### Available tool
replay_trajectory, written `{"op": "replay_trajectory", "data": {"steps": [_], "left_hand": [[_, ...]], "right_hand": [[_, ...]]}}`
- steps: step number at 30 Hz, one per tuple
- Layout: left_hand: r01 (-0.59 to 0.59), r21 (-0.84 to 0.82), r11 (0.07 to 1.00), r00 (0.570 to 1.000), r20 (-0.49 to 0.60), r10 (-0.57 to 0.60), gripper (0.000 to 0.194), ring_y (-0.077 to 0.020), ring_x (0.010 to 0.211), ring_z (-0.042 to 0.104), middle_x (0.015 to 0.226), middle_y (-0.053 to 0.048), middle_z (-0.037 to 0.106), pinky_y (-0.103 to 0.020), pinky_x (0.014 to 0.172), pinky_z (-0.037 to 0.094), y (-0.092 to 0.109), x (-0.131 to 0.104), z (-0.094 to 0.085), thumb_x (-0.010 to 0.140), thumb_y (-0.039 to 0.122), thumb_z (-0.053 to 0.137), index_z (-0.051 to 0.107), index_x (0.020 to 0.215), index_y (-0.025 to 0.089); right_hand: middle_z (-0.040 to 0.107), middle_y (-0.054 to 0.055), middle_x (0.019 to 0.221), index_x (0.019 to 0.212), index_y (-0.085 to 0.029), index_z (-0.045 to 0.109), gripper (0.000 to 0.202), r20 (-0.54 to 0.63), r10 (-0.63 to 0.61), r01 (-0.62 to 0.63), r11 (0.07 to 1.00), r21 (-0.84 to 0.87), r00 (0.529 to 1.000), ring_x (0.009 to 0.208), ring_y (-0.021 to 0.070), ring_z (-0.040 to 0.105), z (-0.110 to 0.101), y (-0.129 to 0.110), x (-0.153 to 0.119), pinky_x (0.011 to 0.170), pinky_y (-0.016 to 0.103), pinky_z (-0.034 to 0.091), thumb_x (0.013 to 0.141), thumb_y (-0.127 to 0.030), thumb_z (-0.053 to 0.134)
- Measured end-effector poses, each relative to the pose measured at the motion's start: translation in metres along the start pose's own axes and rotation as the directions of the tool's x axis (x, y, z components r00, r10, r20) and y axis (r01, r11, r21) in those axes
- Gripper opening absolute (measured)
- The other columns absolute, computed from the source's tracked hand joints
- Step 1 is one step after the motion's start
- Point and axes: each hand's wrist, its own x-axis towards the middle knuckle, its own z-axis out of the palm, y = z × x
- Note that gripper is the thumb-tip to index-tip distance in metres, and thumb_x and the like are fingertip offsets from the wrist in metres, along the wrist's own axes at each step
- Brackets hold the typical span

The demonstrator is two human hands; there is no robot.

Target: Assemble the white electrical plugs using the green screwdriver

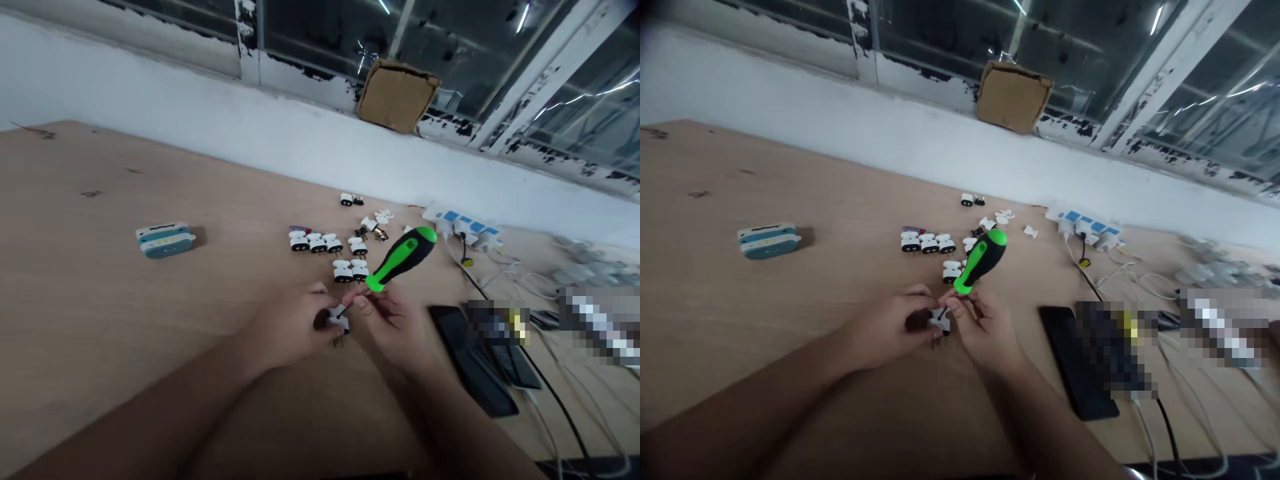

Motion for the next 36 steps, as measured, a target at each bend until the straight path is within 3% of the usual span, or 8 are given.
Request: {"op": "replay_trajectory", "data": {"steps": [8, 13, 17, 21, 27, 32, 36], "left_hand": [[0.031, 0.012, 0.999, 1.000, 0.002, -0.031, 0.012, -0.0217, 0.087, 0.067, 0.103, -0.005, 0.069, -0.030, 0.073, 0.049, 0.002, 0.000, 0.000, 0.091, 0.032, 0.071, 0.075, 0.095, 0.021], [0.016, -0.004, 1.000, 1.000, -0.001, -0.016, 0.015, -0.0234, 0.091, 0.069, 0.106, -0.005, 0.072, -0.031, 0.080, 0.052, 0.004, -0.002, -0.002, 0.091, 0.034, 0.071, 0.077, 0.100, 0.023], [0.019, 0.025, 1.000, 1.000, -0.001, -0.019, 0.016, -0.0229, 0.090, 0.068, 0.104, -0.005, 0.072, -0.030, 0.078, 0.053, 0.004, -0.002, -0.002, 0.092, 0.036, 0.070, 0.077, 0.099, 0.023], [0.000, 0.044, 0.999, 1.000, 0.009, -0.001, 0.018, -0.0221, 0.091, 0.067, 0.106, -0.005, 0.070, -0.030, 0.080, 0.053, 0.001, -0.002, -0.001, 0.093, 0.036, 0.070, 0.078, 0.105, 0.025], [-0.009, 0.044, 0.999, 1.000, 0.004, 0.009, 0.020, -0.0216, 0.093, 0.066, 0.107, -0.004, 0.067, -0.030, 0.081, 0.052, -0.004, -0.003, 0.003, 0.093, 0.035, 0.072, 0.078, 0.110, 0.026], [-0.003, 0.052, 0.999, 1.000, 0.019, 0.002, 0.016, -0.0212, 0.094, 0.066, 0.104, -0.003, 0.066, -0.028, 0.078, 0.051, -0.001, -0.004, 0.001, 0.092, 0.033, 0.074, 0.077, 0.106, 0.025], [0.016, 0.089, 0.996, 0.999, 0.030, -0.019, 0.012, -0.0208, 0.093, 0.065, 0.104, -0.003, 0.066, -0.029, 0.077, 0.050, 0.001, -0.004, 0.000, 0.092, 0.032, 0.073, 0.077, 0.100, 0.024]], "right_hand": [[0.075, 0.003, 0.083, 0.090, -0.022, 0.068, 0.020, -0.087, 0.039, -0.040, 0.999, -0.012, 0.995, 0.077, 0.0193, 0.071, 0.007, 0.001, 0.000, 0.073, 0.032, 0.059, 0.088, -0.040, 0.077], [0.080, 0.005, 0.084, 0.088, -0.023, 0.077, 0.018, -0.108, -0.082, 0.073, 0.994, -0.080, 0.991, 0.078, 0.0229, 0.075, 0.010, 0.006, 0.001, 0.073, 0.035, 0.061, 0.086, -0.040, 0.078], [0.081, 0.004, 0.081, 0.093, -0.024, 0.081, 0.012, -0.044, -0.109, 0.105, 0.990, -0.091, 0.993, 0.075, 0.0222, 0.077, 0.005, 0.003, 0.002, 0.068, 0.033, 0.062, 0.089, -0.035, 0.077], [0.083, 0.005, 0.093, 0.102, -0.024, 0.079, 0.016, 0.042, -0.127, 0.130, 0.989, -0.074, 0.991, 0.086, 0.0219, 0.080, 0.000, -0.001, 0.003, 0.078, 0.034, 0.065, 0.098, -0.032, 0.067], [0.080, 0.007, 0.102, 0.110, -0.022, 0.073, 0.026, 0.133, -0.149, 0.173, 0.966, -0.192, 0.980, 0.096, 0.0203, 0.077, -0.008, -0.002, 0.000, 0.085, 0.032, 0.062, 0.108, -0.032, 0.049], [0.079, 0.008, 0.104, 0.110, -0.023, 0.073, 0.023, 0.133, -0.192, 0.211, 0.966, -0.146, 0.972, 0.098, 0.0225, 0.075, -0.014, -0.003, -0.001, 0.086, 0.035, 0.062, 0.107, -0.031, 0.052], [0.078, 0.007, 0.090, 0.097, -0.021, 0.076, 0.023, 0.158, -0.152, 0.172, 0.977, -0.124, 0.976, 0.083, 0.0221, 0.075, -0.012, -0.005, 0.001, 0.073, 0.034, 0.061, 0.104, -0.034, 0.059]]}}
